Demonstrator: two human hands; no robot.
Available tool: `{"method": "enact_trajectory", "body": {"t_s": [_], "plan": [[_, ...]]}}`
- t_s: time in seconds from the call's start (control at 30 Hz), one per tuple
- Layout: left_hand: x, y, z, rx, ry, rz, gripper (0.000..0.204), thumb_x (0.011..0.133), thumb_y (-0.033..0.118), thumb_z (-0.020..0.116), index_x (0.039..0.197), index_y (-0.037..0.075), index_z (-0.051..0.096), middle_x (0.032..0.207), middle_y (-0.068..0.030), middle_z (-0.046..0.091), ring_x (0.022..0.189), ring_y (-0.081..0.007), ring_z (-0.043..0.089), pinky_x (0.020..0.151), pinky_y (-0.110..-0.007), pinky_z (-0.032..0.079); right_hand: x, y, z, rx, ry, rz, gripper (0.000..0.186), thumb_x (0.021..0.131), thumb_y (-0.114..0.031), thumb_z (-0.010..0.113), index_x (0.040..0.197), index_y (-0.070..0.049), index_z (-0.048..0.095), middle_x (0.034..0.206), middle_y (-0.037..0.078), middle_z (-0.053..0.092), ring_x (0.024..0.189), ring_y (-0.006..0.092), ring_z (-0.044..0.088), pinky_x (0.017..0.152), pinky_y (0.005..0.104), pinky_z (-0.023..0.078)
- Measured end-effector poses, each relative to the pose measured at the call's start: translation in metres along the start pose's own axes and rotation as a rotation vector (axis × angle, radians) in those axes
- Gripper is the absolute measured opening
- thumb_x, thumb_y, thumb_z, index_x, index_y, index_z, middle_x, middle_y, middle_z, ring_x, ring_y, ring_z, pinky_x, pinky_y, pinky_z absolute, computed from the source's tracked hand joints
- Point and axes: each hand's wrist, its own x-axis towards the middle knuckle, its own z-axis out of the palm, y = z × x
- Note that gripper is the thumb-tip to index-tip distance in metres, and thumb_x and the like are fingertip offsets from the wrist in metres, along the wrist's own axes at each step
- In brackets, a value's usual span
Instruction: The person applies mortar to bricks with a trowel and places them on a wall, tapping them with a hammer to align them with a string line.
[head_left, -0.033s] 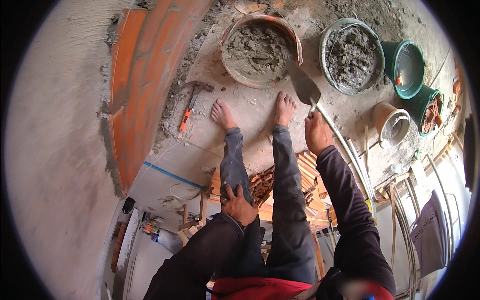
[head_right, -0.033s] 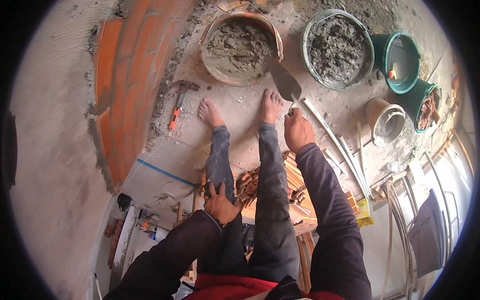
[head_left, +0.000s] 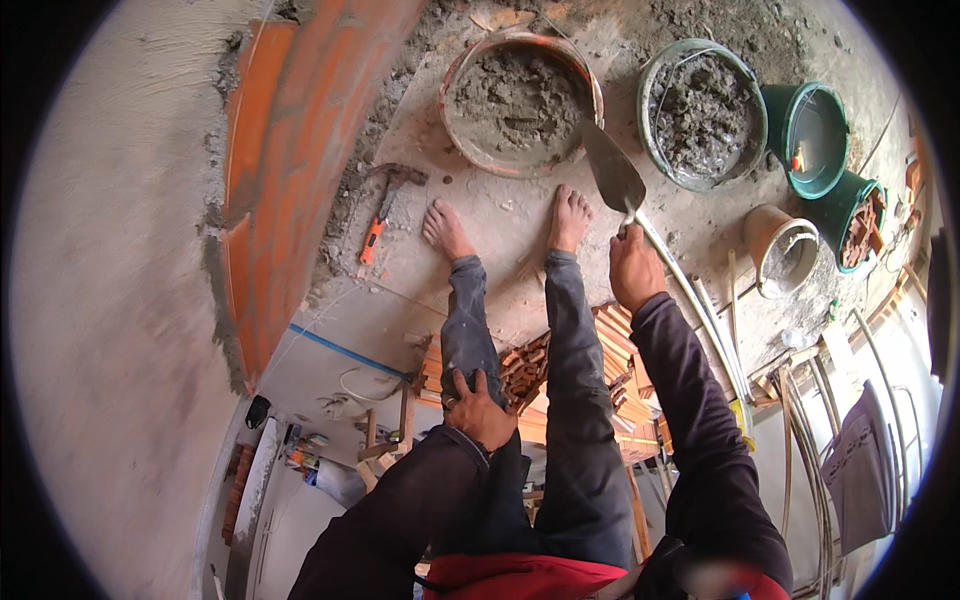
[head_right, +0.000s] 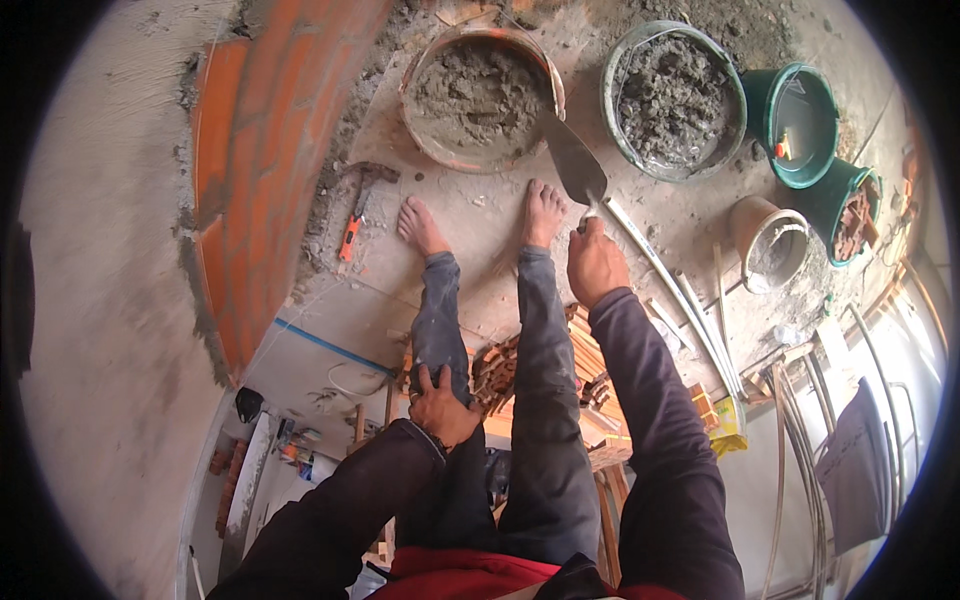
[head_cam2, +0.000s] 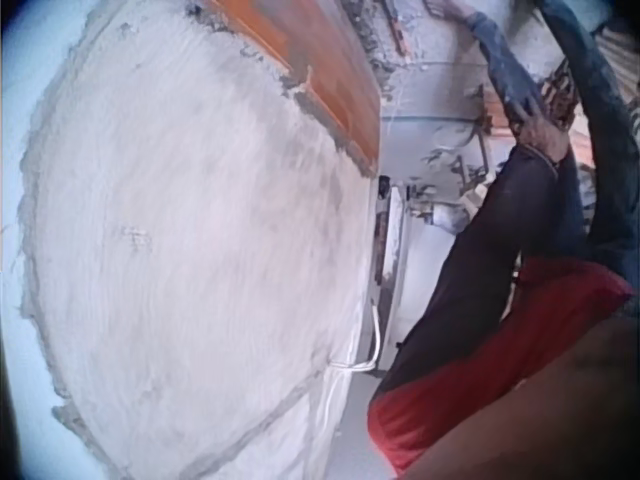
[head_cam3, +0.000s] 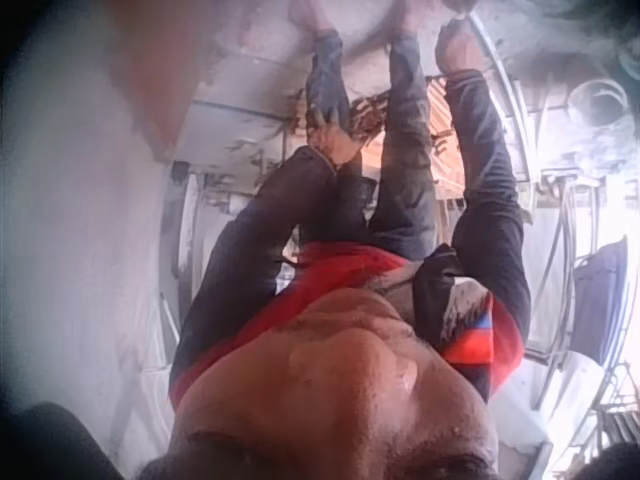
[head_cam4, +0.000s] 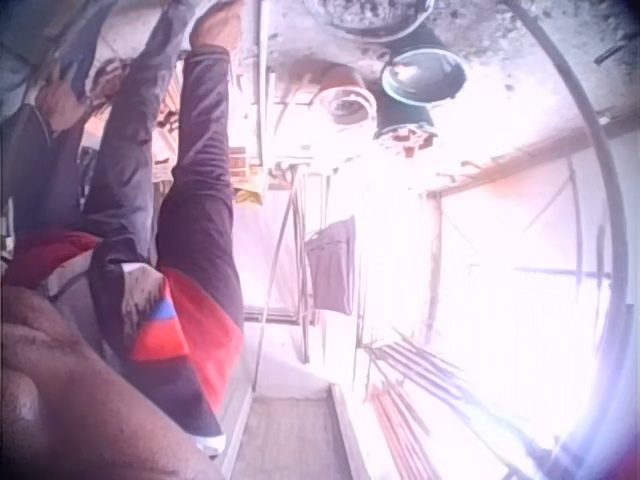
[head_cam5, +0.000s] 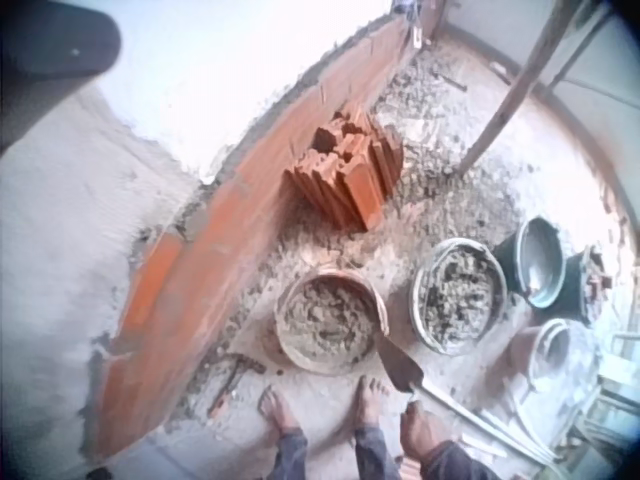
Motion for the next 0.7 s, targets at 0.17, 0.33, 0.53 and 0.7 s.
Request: {"method": "enact_trajectory", "body": {"t_s": [0.17,0.33,0.53,0.7], "plan": [[-0.004,0.011,-0.004,0.018,0.024,0.000,0.089,0.077,0.045,0.070,0.152,0.013,0.035,0.159,-0.0250,0.020,0.123,-0.0531,0.050,0.102,-0.052,0.045,-0.013,-0.015,0.017,0.014,-0.234,0.057,0.033,0.097,-0.026,0.052,0.115,0.002,0.050,0.085,0.034,0.066,0.083,0.0510,0.065,0.077,0.0577,0.051],[-0.017,0.014,-0.018,-0.134,0.058,0.002,0.085,0.079,0.045,0.070,0.150,0.012,0.038,0.157,-0.0246,0.025,0.124,-0.0511,0.050,0.103,-0.050,0.045,-0.009,-0.055,0.022,0.080,-0.123,0.034,0.033,0.095,-0.027,0.055,0.117,-0.002,0.053,0.089,0.030,0.068,0.086,0.0489,0.066,0.078,0.0562,0.051],[-0.054,0.012,-0.033,-0.269,0.543,0.256,0.075,0.083,0.040,0.069,0.144,0.004,0.046,0.150,-0.0268,0.038,0.131,-0.0457,0.045,0.107,-0.049,0.041,0.011,-0.038,0.014,0.025,-0.023,0.071,0.027,0.095,-0.028,0.055,0.110,-0.005,0.054,0.091,0.027,0.069,0.086,0.0470,0.067,0.077,0.0550,0.052],[-0.083,0.018,-0.038,-0.499,0.524,0.397,0.079,0.082,0.038,0.072,0.146,0.004,0.041,0.150,-0.0296,0.036,0.134,-0.0466,0.042,0.108,-0.049,0.040,0.018,-0.022,0.003,0.019,-0.047,0.003,0.026,0.095,-0.027,0.054,0.111,-0.006,0.053,0.091,0.027,0.069,0.087,0.0469,0.067,0.076,0.0550,0.052]]}}
